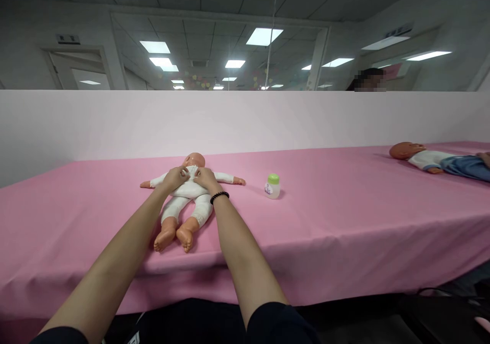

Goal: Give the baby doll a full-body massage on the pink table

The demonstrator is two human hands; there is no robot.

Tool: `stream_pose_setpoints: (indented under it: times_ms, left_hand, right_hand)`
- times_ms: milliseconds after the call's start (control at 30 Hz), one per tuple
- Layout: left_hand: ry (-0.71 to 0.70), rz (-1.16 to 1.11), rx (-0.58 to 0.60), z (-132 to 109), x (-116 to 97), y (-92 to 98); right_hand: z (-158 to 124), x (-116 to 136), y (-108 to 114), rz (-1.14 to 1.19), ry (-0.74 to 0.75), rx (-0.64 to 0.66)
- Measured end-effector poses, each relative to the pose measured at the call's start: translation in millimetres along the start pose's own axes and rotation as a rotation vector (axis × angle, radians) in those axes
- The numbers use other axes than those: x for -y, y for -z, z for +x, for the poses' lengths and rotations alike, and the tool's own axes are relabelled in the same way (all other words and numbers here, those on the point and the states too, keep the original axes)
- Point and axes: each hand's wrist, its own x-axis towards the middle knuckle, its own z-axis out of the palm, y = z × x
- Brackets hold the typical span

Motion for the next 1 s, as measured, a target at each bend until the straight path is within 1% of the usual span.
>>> stream_pose_setpoints:
  times_ms: [100,167,267,400,467,567,667,767,900,933,1000]
  left_hand:
    - [0.013,0.074,0.035,5.8,-4.8,-7.5]
    - [0.014,0.111,0.044,6.8,-7.3,-9.1]
    - [0.004,0.150,0.017,4.0,-9.8,-8.0]
    - [-0.017,0.181,-0.057,-0.4,-12.2,-6.3]
    - [0.001,0.173,-0.046,0.1,-13.7,-5.9]
    - [0.041,0.151,0.008,4.3,-16.2,-5.0]
    - [0.069,0.140,0.023,8.8,-16.9,-4.4]
    - [0.070,0.131,0.003,9.8,-13.2,-4.6]
    - [0.061,0.128,-0.092,10.2,-3.6,-7.3]
    - [0.064,0.141,-0.099,11.4,-2.0,-8.3]
    - [0.075,0.178,-0.066,15.5,-1.2,-10.0]
  right_hand:
    - [4.5,0.6,-9.0,-0.069,0.003,-0.026]
    - [4.5,2.0,-11.8,-0.103,0.007,-0.042]
    - [2.5,4.4,-11.5,-0.131,0.015,-0.061]
    - [3.6,4.2,-11.2,-0.167,0.083,-0.123]
    - [5.9,2.7,-13.3,-0.163,0.092,-0.104]
    - [9.2,0.9,-17.7,-0.144,0.050,-0.050]
    - [11.4,0.5,-19.7,-0.131,0.014,-0.050]
    - [14.5,-1.8,-16.3,-0.111,-0.008,-0.049]
    - [21.0,-9.9,-10.3,-0.081,-0.060,-0.050]
    - [22.4,-11.5,-10.2,-0.083,-0.071,-0.046]
    - [24.4,-12.1,-12.1,-0.108,-0.080,-0.026]
